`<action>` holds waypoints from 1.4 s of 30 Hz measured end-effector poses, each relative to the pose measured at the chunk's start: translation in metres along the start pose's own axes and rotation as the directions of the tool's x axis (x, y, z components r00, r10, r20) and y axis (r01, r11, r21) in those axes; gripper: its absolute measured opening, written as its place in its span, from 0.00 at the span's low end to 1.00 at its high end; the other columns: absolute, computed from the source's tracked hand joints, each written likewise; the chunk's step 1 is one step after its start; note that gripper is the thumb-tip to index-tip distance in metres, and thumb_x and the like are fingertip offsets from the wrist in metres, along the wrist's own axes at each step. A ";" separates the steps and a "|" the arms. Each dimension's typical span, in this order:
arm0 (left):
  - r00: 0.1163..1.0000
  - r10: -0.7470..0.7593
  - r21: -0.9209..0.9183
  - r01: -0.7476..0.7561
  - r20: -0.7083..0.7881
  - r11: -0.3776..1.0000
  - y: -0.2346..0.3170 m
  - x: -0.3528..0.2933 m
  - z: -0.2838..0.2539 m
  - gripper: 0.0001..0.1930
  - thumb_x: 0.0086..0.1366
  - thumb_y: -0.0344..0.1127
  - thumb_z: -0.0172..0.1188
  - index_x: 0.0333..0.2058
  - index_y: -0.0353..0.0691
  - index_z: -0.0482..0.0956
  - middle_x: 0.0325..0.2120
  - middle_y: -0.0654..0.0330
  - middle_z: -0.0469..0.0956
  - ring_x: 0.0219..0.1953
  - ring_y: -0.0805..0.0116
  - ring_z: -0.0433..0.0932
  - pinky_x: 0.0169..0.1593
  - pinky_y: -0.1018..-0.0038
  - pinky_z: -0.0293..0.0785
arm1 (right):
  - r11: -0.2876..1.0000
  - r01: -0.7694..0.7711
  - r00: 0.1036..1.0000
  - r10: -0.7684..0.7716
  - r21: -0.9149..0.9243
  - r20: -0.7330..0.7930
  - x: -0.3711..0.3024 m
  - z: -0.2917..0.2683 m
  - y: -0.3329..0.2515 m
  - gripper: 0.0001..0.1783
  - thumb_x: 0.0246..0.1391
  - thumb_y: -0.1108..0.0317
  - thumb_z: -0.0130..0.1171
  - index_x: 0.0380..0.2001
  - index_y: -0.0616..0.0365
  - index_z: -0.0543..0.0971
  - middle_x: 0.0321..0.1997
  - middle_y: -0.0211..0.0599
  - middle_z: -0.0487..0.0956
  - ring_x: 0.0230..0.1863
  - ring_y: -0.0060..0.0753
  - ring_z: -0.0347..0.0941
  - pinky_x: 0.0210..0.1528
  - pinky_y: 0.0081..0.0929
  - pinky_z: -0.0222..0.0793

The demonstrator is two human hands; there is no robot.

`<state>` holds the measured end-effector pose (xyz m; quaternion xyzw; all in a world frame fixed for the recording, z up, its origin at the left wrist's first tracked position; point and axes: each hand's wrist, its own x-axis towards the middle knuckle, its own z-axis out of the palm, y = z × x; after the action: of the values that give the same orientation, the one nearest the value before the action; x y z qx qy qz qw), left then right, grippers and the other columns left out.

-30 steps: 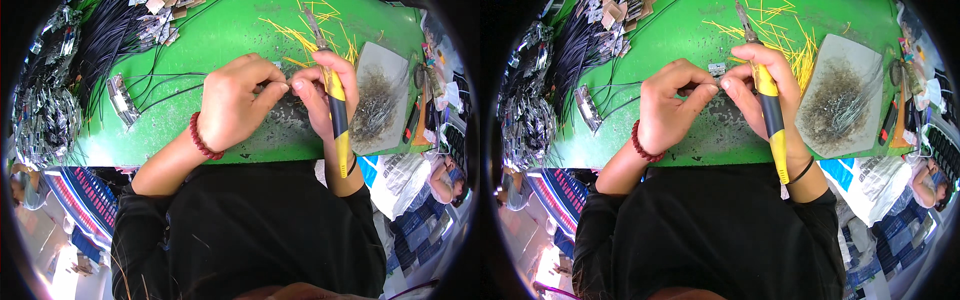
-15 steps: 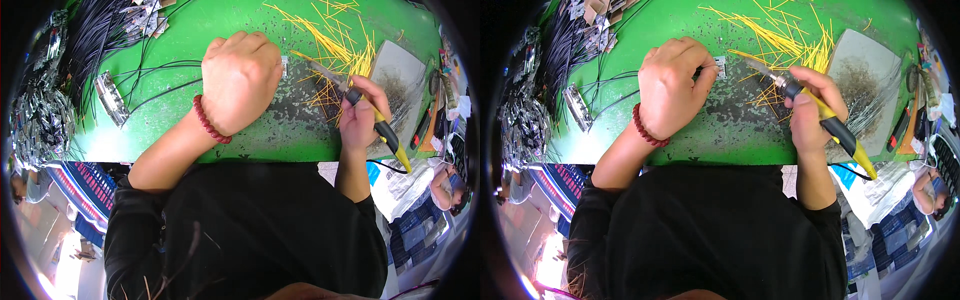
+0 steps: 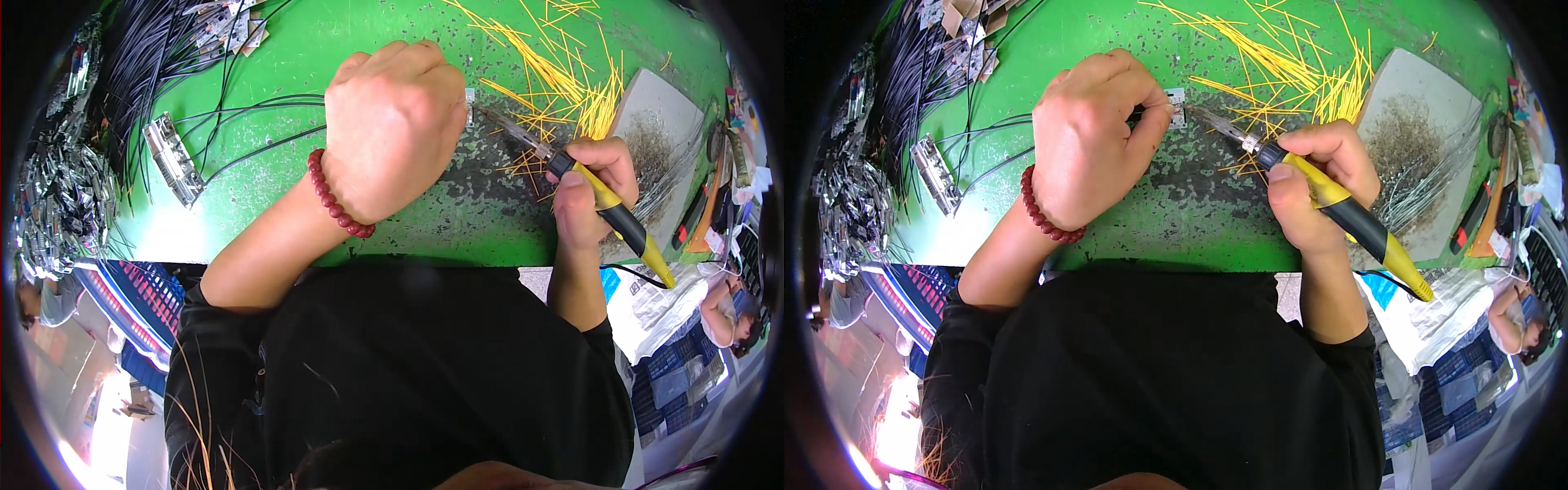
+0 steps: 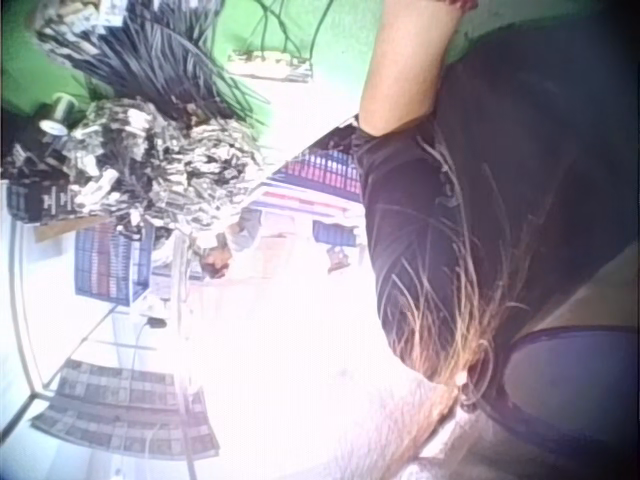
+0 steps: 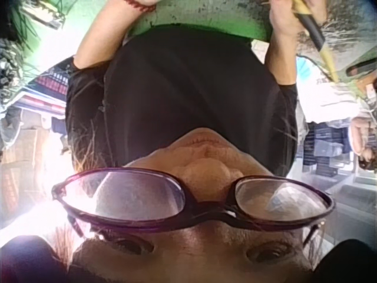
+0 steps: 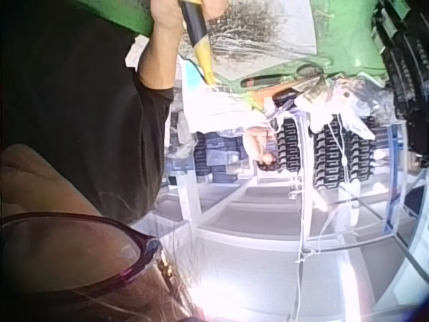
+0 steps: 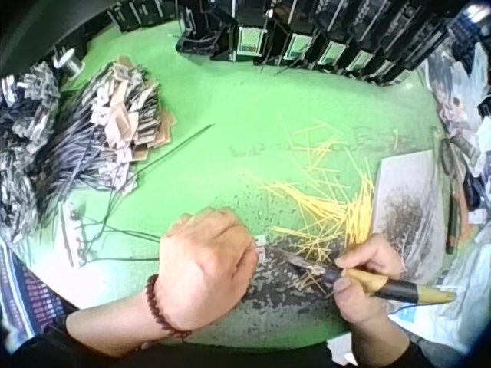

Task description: The person solders wires onto a circuit board, places the board into a plastic car chassis, and solders additional connections within the housing. Finally, they place the completed assembly into a blue plastic crate.

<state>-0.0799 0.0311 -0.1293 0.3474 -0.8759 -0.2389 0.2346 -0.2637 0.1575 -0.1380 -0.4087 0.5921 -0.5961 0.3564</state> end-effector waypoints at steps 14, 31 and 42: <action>1.000 0.015 0.010 -0.014 -0.012 1.000 -0.001 0.000 0.001 0.04 0.48 0.27 0.62 0.20 0.39 0.75 0.22 0.61 0.73 0.28 0.59 0.74 0.32 0.68 0.69 | 0.998 0.020 1.000 -0.018 0.066 -0.024 0.003 -0.002 0.000 0.15 0.47 0.67 0.63 0.33 0.65 0.71 0.24 0.30 0.73 0.22 0.16 0.68 0.28 0.14 0.65; 0.994 0.015 0.073 -0.023 0.111 0.997 0.005 0.009 -0.006 0.04 0.50 0.28 0.60 0.20 0.38 0.74 0.22 0.58 0.72 0.28 0.57 0.74 0.32 0.65 0.69 | 0.999 0.027 0.999 -0.026 -0.021 0.018 0.001 0.000 0.002 0.11 0.46 0.71 0.62 0.32 0.63 0.72 0.25 0.28 0.74 0.24 0.12 0.65 0.27 0.12 0.60; 0.995 0.039 0.059 -0.045 0.093 0.997 0.004 0.011 -0.007 0.04 0.49 0.28 0.59 0.19 0.39 0.73 0.21 0.58 0.72 0.27 0.56 0.74 0.31 0.64 0.68 | 0.989 0.056 0.995 -0.044 0.134 -0.088 0.004 0.001 0.000 0.15 0.49 0.66 0.62 0.33 0.64 0.70 0.25 0.34 0.74 0.22 0.19 0.71 0.26 0.16 0.69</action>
<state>-0.0851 0.0235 -0.1189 0.3245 -0.8997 -0.2231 0.1882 -0.2644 0.1532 -0.1373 -0.3725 0.5539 -0.6608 0.3431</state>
